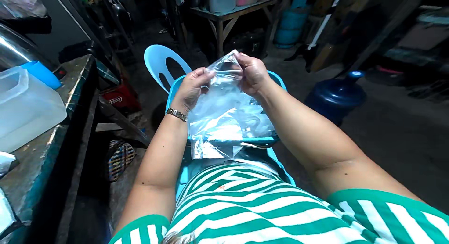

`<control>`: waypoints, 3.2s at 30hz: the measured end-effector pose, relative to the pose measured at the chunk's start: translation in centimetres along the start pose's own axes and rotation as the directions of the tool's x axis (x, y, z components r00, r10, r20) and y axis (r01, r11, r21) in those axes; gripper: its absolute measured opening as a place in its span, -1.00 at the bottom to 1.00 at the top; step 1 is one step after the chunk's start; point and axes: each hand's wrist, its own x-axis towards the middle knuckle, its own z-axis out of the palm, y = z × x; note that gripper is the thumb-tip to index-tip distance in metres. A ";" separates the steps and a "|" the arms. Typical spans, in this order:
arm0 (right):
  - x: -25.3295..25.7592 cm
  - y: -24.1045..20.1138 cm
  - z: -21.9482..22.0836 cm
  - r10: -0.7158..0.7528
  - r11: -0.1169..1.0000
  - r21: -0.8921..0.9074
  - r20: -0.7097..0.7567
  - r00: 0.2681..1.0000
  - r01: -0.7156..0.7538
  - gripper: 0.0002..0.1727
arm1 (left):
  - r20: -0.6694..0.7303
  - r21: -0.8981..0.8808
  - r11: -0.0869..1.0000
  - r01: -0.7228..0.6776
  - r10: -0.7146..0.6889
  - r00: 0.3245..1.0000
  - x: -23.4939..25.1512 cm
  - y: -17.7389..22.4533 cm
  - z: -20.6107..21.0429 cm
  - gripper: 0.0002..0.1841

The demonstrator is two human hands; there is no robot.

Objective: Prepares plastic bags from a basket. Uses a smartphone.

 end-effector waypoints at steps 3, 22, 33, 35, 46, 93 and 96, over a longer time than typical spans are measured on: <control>-0.7 -0.1 -0.3 0.102 0.934 -0.358 0.292 0.951 0.010 -0.63 | -0.116 -0.104 0.995 0.010 -0.022 0.993 0.2 0.2 0.4 -0.76; -1.2 -0.3 -0.6 0.127 0.980 -0.195 0.443 0.888 -0.043 -0.84 | -0.095 -0.481 0.876 -0.015 -0.036 0.995 -0.1 0.1 -0.2 -0.60; -1.0 -0.2 -0.5 0.017 1.000 0.006 0.313 0.950 -0.020 -0.82 | -0.206 -0.086 0.994 -0.061 0.042 0.978 -0.1 0.1 0.6 -0.67; -1.0 -0.3 -0.4 0.057 0.992 -0.124 0.323 0.945 -0.017 -0.80 | -0.376 0.004 0.997 -0.073 0.069 0.924 0.5 -0.2 0.6 -0.68; 2.0 1.7 -2.7 0.071 0.222 -0.968 0.138 0.988 0.120 -0.75 | -0.109 0.768 0.631 0.110 -0.041 0.993 1.1 -1.0 -0.1 -0.74; 1.6 -1.8 -3.2 0.217 0.974 0.106 -0.187 0.958 -0.200 -0.84 | 0.260 0.633 0.712 -0.302 0.172 0.950 0.6 -1.2 -0.6 0.04; 1.2 -1.9 -3.0 0.240 0.969 -0.010 -0.202 0.949 -0.247 -0.78 | 0.186 0.540 0.748 -0.386 0.342 0.921 0.8 -1.6 -0.6 -0.70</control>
